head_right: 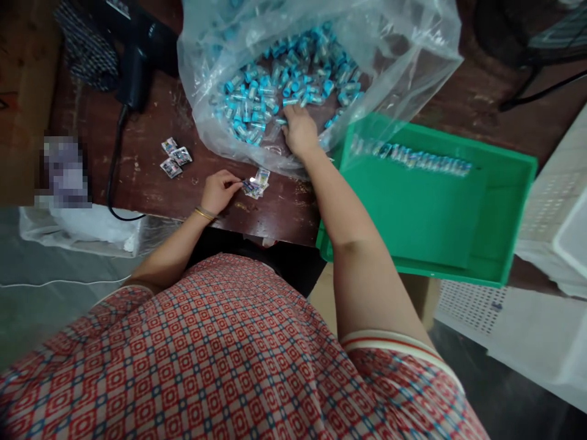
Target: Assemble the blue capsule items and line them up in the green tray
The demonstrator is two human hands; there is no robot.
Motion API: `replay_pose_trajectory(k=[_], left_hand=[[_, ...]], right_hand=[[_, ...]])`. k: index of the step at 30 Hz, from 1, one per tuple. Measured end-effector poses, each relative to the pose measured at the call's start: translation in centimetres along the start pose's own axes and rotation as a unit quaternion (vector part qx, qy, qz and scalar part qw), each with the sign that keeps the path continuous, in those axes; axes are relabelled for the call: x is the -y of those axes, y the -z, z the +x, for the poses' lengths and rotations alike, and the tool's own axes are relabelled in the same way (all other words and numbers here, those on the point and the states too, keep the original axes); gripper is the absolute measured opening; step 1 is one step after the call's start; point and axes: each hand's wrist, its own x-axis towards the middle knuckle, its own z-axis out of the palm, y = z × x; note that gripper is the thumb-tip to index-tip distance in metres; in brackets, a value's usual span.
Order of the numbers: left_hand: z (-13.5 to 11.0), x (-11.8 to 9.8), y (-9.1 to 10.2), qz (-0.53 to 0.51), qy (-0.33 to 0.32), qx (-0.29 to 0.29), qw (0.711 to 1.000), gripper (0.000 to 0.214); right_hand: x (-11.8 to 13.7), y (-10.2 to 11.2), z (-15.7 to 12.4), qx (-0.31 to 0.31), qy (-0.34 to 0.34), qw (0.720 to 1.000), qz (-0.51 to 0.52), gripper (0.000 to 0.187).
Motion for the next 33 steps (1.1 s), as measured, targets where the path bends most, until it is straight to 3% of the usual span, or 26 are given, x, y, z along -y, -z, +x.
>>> replay_pose_trajectory(k=[5, 8, 11, 13, 15, 18, 20, 23, 24, 26, 29, 33], left_hand=[[0.1, 0.1, 0.3, 0.023, 0.038, -0.034, 0.998, 0.013], [0.3, 0.4, 1.0, -0.049, 0.059, 0.030, 0.997, 0.023], [0.4, 0.5, 1.5, -0.079, 0.070, 0.100, 0.989, 0.034], [0.4, 0.3, 1.5, -0.057, 0.053, 0.099, 0.992, 0.036], [0.3, 0.1, 1.3, -0.021, 0.021, 0.060, 0.998, 0.032], [0.1, -0.2, 1.2, 0.015, -0.013, -0.006, 1.000, 0.026], [-0.1, -0.4, 1.3, -0.004, -0.010, 0.017, 1.000, 0.031], [-0.3, -0.8, 1.4, -0.080, 0.021, 0.108, 0.991, 0.045], [-0.3, -0.9, 1.4, -0.098, 0.027, 0.113, 0.988, 0.045], [-0.3, -1.1, 1.3, -0.110, 0.028, 0.059, 0.992, 0.037], [-0.2, -1.3, 1.1, -0.132, 0.070, -0.034, 0.988, 0.021], [-0.3, -1.9, 1.3, -0.250, 0.173, 0.014, 0.952, 0.024]], right_hand=[[1.3, 1.5, -0.5, -0.061, -0.011, 0.997, 0.052, 0.031], [3.7, 3.4, -4.0, -0.068, -0.028, 0.988, 0.136, 0.038], [6.6, 4.2, -8.6, -0.023, -0.056, 0.973, 0.221, 0.035], [8.3, 4.0, -11.1, 0.006, -0.073, 0.963, 0.259, 0.029], [9.5, 3.4, -12.5, 0.004, -0.074, 0.963, 0.259, 0.020], [10.8, 2.3, -12.7, -0.028, -0.042, 0.977, 0.208, 0.014], [11.5, 1.3, -12.2, -0.025, -0.011, 0.983, 0.183, 0.017], [12.3, -0.6, -11.4, 0.033, 0.034, 0.984, 0.172, 0.019], [12.4, -1.1, -11.3, 0.052, 0.045, 0.983, 0.168, 0.016], [12.3, -1.8, -11.3, 0.076, 0.057, 0.984, 0.151, 0.010], [11.9, -1.3, -11.7, 0.058, 0.049, 0.990, 0.120, 0.012], [12.0, 1.2, -12.1, -0.018, 0.017, 0.988, 0.150, 0.017]])
